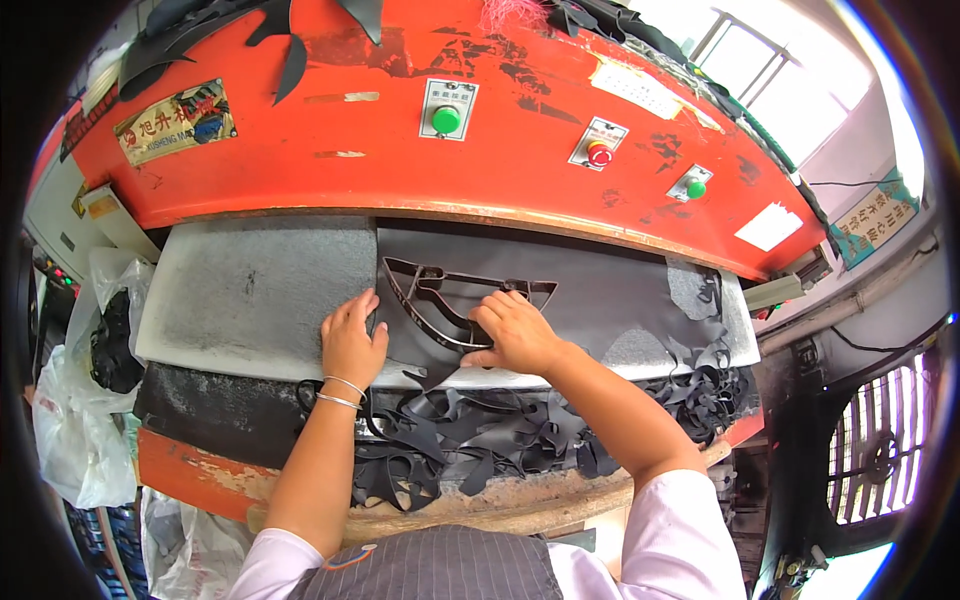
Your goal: Use a hydraulic press machine to cut shapes from a roll of black material using metal dies and a mallet.
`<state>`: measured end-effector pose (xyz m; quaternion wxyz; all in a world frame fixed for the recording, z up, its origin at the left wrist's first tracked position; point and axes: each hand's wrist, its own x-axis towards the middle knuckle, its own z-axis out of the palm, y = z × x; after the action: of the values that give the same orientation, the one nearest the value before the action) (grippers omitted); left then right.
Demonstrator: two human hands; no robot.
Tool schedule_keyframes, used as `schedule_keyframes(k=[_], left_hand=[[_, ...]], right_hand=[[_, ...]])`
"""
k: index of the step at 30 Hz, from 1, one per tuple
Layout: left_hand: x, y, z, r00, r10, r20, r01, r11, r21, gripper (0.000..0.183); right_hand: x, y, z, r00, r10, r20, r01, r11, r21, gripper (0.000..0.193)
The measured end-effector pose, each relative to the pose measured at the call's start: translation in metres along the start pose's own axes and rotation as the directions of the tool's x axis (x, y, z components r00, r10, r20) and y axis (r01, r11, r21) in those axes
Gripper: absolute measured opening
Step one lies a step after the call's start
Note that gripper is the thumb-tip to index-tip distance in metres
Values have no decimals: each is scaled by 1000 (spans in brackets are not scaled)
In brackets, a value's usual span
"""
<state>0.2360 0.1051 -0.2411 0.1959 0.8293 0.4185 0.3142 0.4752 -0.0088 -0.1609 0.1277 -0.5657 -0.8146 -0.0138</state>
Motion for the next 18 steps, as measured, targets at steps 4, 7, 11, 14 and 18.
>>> schedule_keyframes(k=[4,7,11,14,18], left_hand=[[3,2,2,1000,-20,24,21,1000,-19,50],[9,-1,5,1000,-20,9,20,999,-31,55],[39,-24,18,1000,-3,15,4,998,-67,65],[58,-24,26,999,0,46,-1,1000,23,63],[63,-18,33,996,-22,91,17,998,54,60]], right_hand=[[5,15,21,999,35,25,-34,999,-17,62],[-1,22,32,998,49,31,-49,998,-29,71],[-25,19,34,873,417,-255,-428,904,11,95],[-40,14,48,678,718,-156,-700,696,163,93],[-48,22,55,768,606,-205,-562,793,235,62]])
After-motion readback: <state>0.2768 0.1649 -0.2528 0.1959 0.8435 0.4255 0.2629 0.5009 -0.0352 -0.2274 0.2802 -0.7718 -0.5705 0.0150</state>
